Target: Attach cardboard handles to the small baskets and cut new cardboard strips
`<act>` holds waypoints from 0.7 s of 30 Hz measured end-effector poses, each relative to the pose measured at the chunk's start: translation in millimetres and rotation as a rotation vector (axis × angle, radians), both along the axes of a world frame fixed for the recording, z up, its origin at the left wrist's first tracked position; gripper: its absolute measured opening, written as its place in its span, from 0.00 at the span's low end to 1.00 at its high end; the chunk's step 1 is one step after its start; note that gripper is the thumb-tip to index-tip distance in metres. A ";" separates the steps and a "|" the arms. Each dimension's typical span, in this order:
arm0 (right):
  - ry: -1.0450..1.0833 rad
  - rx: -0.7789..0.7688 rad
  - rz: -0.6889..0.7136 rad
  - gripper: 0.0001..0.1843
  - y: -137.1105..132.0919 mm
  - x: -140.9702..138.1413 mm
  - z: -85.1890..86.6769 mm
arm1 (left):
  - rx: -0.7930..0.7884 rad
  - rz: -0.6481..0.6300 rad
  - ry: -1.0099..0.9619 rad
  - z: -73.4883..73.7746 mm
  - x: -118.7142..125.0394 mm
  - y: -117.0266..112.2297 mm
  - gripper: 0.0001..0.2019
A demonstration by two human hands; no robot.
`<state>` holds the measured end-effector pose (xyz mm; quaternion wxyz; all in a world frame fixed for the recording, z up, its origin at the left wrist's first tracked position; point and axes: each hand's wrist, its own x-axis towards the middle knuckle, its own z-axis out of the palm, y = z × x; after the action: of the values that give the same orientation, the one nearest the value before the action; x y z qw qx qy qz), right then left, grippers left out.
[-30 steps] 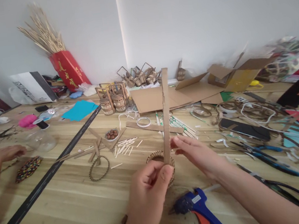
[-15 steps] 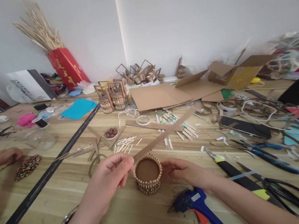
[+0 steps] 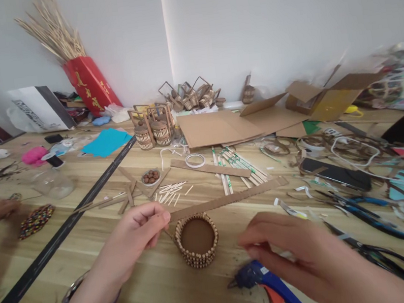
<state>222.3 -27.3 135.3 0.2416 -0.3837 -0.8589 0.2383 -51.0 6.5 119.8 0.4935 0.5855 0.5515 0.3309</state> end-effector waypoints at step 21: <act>-0.175 0.590 -0.078 0.11 47.7 -3.7 -2.4 | -0.023 -0.035 0.041 3.5 -1.8 0.1 0.22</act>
<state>218.6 20.3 132.9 0.2767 -0.3488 -0.8931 -0.0644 -52.8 6.7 123.3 0.4946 0.5960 0.5549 0.3038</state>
